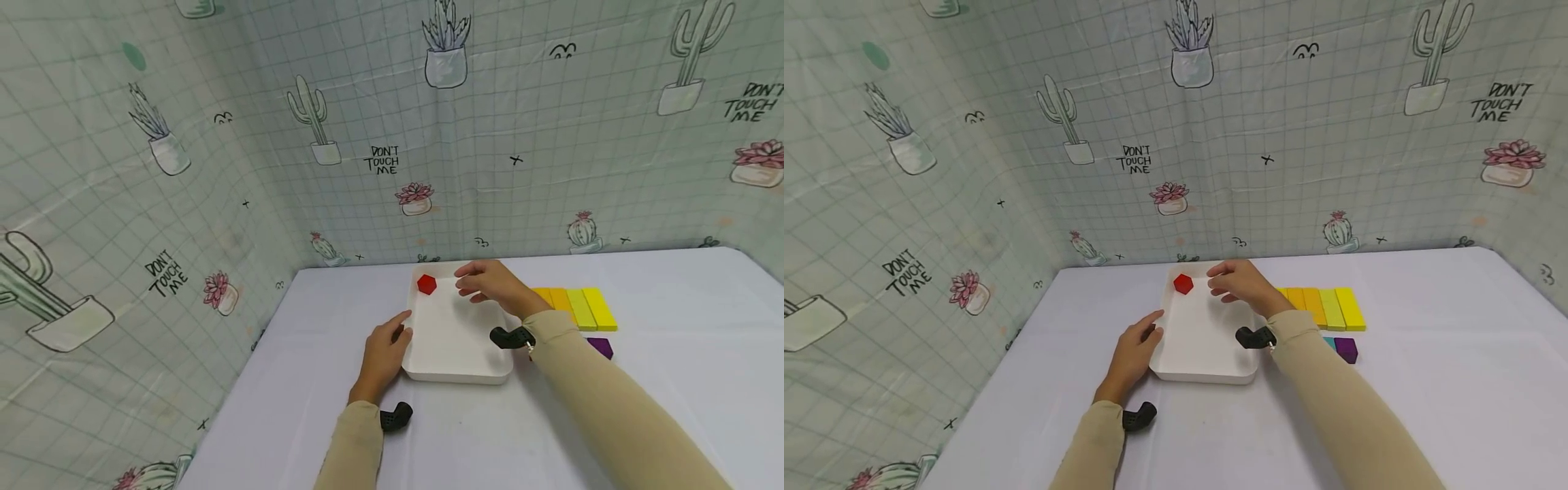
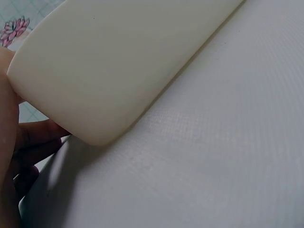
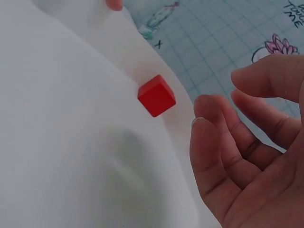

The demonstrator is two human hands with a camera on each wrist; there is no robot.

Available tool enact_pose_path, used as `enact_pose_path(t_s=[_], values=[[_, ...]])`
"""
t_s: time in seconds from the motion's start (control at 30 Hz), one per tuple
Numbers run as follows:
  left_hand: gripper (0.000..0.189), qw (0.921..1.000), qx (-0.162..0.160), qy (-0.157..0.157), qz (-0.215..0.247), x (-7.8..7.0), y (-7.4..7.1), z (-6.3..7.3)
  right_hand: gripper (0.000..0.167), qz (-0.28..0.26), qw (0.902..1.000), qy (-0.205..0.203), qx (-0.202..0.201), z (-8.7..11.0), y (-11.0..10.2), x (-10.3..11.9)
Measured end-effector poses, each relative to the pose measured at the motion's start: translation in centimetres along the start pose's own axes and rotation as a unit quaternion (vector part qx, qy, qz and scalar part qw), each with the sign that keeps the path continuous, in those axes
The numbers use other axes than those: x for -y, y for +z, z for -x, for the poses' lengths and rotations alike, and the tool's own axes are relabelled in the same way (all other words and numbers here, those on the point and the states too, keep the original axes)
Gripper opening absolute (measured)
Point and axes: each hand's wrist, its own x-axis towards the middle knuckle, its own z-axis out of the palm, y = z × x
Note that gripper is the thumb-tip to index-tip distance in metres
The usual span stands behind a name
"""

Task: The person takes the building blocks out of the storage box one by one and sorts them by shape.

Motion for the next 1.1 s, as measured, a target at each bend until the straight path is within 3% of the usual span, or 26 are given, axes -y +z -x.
enact_pose_path(t_s=[0.27, 0.5, 0.83, 1.1], values=[[0.04, 0.9999, -0.009, -0.008, -0.004, 0.1, 0.1, 0.2, 0.041, 0.001, 0.9999, 0.013, 0.002, -1.4, 1.2, -0.4], [0.04, 1.0, -0.007, -0.005, -0.003, -0.2, 0.3, 0.1, 0.043, 0.016, 0.9988, 0.037, -0.029, -2.4, 1.8, -0.5], [0.039, 1.0, -0.004, 0.003, 0.002, 0.2, -0.4, 0.7, 0.034, 0.025, 0.9961, 0.039, -0.075, -4.8, 5.1, -1.9], [0.04, 0.9999, -0.008, 0.012, 0.007, -0.1, 0.3, 0.4, 0.037, 0.044, 0.9937, 0.039, -0.095, -5.0, 4.8, -1.8]])
